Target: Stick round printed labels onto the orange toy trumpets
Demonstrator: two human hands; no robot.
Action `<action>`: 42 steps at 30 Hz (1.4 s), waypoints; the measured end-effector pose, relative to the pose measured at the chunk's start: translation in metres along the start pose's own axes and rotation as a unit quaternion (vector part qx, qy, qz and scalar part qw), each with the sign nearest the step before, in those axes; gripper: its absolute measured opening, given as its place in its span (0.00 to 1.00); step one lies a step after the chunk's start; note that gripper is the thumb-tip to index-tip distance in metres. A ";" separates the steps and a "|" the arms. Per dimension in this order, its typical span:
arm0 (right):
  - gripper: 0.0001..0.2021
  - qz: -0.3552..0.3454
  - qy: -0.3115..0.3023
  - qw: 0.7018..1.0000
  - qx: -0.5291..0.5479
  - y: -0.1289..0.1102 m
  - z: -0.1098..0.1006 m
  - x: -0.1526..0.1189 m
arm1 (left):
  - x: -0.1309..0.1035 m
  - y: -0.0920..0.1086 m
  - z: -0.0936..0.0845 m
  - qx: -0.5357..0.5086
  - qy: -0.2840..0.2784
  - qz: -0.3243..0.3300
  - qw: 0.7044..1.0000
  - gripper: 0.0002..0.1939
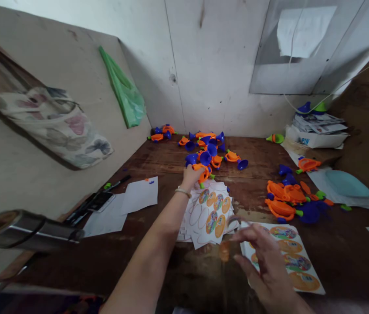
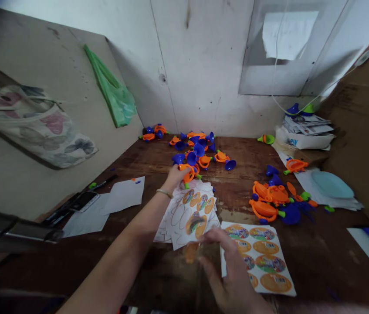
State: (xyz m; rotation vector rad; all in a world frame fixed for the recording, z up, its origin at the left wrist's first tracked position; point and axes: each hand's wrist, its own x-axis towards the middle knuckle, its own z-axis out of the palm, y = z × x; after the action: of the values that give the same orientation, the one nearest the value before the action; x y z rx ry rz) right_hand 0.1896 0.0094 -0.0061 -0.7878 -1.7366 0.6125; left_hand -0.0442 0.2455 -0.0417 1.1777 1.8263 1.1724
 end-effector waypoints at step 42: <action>0.39 0.193 0.151 0.946 0.213 -0.022 0.034 0.032 | -0.242 0.000 -0.025 -0.330 -0.048 0.268 0.904 0.13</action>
State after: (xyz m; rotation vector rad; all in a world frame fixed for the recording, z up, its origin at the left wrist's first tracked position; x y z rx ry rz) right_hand 0.1467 0.0192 0.0199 -0.8619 -1.1176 1.0330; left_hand 0.0254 0.0135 -0.0181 1.3068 0.8929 1.8097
